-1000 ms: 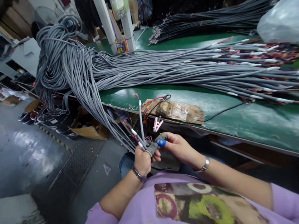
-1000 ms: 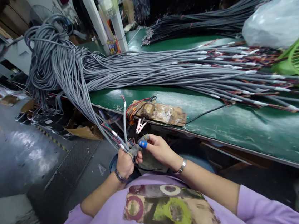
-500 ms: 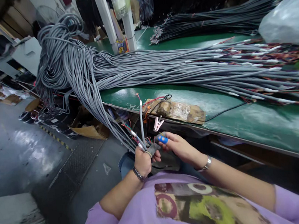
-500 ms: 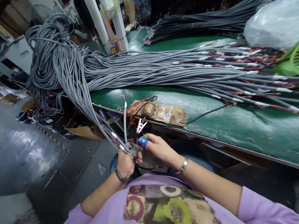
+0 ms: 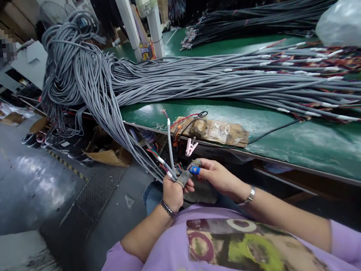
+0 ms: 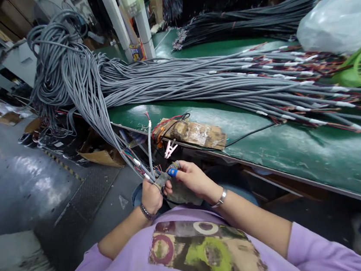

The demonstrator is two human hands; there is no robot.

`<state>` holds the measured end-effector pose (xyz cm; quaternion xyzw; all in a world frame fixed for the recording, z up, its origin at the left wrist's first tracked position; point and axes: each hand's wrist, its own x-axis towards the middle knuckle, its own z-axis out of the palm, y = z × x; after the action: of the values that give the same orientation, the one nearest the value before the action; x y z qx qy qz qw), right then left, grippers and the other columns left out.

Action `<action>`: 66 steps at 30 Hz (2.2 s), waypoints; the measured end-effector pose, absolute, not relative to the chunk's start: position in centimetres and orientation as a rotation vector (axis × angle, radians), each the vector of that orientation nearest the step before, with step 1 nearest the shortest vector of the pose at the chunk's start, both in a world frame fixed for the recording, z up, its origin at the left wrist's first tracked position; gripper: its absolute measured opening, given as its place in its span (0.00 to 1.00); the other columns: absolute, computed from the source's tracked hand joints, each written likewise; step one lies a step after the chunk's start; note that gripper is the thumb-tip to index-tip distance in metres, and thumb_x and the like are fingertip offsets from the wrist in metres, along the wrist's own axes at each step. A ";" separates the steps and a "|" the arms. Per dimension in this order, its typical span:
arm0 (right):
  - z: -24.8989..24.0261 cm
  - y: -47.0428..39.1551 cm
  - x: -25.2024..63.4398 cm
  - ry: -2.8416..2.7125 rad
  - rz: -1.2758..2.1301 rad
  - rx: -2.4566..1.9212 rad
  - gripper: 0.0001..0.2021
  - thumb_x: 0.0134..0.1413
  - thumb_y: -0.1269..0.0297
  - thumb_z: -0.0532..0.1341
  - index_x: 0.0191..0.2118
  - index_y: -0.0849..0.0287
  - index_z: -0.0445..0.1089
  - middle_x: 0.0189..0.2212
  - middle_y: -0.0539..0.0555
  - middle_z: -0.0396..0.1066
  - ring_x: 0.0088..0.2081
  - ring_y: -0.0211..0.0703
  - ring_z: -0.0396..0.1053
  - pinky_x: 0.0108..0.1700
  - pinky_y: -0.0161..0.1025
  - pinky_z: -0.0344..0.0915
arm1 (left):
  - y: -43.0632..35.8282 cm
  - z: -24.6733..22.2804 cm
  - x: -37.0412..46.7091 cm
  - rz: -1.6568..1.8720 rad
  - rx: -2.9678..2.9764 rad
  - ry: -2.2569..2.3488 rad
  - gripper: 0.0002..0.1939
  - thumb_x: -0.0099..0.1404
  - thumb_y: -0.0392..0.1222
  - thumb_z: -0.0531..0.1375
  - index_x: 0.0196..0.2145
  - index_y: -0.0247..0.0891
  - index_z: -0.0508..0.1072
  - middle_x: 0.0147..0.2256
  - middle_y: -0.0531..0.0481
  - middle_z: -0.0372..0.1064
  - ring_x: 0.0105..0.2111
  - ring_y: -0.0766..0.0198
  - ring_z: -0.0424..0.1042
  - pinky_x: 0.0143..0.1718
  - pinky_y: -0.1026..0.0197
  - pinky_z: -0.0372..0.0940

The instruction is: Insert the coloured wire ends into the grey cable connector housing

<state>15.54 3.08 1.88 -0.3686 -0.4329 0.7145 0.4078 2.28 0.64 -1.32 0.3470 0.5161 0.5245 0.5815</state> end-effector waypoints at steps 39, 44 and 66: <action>1.0 3.4 14.0 -0.953 1.886 -0.789 0.15 0.50 0.54 0.63 0.28 0.57 0.58 0.15 0.46 0.66 0.17 0.39 0.65 0.24 0.39 0.62 | 1.0 -1.0 2.7 1.276 0.722 1.242 0.19 0.52 0.54 0.63 0.20 0.35 0.66 0.15 0.53 0.65 0.13 0.71 0.62 0.14 0.68 0.50; 0.9 3.3 14.0 -0.930 1.906 -0.747 0.14 0.52 0.55 0.62 0.28 0.57 0.58 0.17 0.47 0.67 0.18 0.39 0.66 0.25 0.40 0.62 | 1.0 -0.9 2.7 1.316 0.694 1.238 0.18 0.52 0.53 0.63 0.20 0.34 0.67 0.15 0.53 0.65 0.13 0.71 0.62 0.14 0.68 0.50; 0.4 7.5 15.3 -0.966 1.511 -1.002 0.21 0.45 0.43 0.63 0.25 0.60 0.70 0.20 0.49 0.65 0.22 0.33 0.57 0.25 0.33 0.57 | 2.2 2.5 3.8 1.303 0.626 1.148 0.19 0.48 0.55 0.64 0.22 0.35 0.67 0.15 0.54 0.64 0.12 0.72 0.61 0.14 0.68 0.48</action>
<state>15.28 7.52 0.39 -0.4174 -0.4025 0.6296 0.5170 3.83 2.22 2.47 0.2703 0.4958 0.5629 0.6036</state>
